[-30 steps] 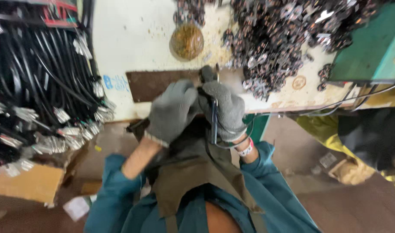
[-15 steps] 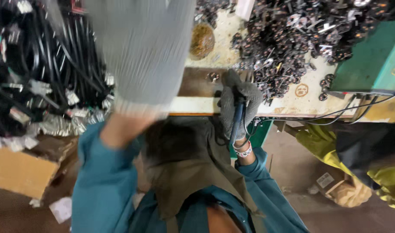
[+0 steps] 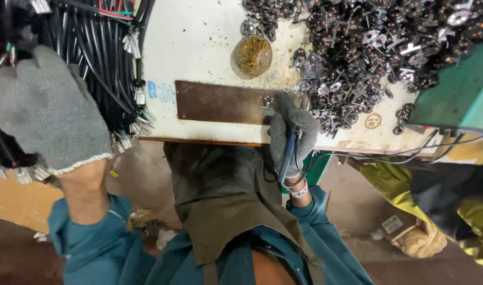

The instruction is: The person, wearing gloves, solders wires onto small round electronic components at a workbench using a soldering iron, placing each finished component onto a growing pile of completed parts on the bench.

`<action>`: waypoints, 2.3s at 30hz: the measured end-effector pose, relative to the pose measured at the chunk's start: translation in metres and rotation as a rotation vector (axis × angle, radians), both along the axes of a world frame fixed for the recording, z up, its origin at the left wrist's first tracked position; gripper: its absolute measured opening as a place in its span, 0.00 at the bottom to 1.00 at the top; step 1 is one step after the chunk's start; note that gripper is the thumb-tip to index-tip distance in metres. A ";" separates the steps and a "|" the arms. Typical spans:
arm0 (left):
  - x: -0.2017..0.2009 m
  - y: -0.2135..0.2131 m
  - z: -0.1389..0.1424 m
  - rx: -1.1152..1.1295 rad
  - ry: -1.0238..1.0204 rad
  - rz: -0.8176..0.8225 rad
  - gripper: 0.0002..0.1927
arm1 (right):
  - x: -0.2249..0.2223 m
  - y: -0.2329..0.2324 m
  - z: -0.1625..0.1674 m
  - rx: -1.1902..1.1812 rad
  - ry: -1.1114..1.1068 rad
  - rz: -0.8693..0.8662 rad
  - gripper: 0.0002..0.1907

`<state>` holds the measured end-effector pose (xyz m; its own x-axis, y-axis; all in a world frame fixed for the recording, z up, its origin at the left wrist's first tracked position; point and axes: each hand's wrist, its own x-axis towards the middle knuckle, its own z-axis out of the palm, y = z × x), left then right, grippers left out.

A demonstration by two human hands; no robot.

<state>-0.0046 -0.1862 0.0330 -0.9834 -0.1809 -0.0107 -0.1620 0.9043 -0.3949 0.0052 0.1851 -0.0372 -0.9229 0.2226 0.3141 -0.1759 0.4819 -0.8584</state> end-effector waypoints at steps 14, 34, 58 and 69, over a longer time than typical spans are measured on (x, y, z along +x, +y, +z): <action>0.051 0.044 0.029 1.816 0.533 0.340 0.19 | 0.010 0.022 -0.018 0.180 0.000 -0.022 0.10; 0.002 0.150 0.003 1.816 -0.363 -0.108 0.08 | 0.025 -0.020 0.032 -0.075 -0.158 0.041 0.11; 0.013 0.172 0.000 1.750 0.007 -0.272 0.08 | 0.028 -0.007 0.048 -0.251 -0.551 0.163 0.20; 0.013 0.174 -0.003 1.784 0.034 -0.181 0.06 | 0.020 -0.014 0.061 -0.289 -0.425 0.146 0.19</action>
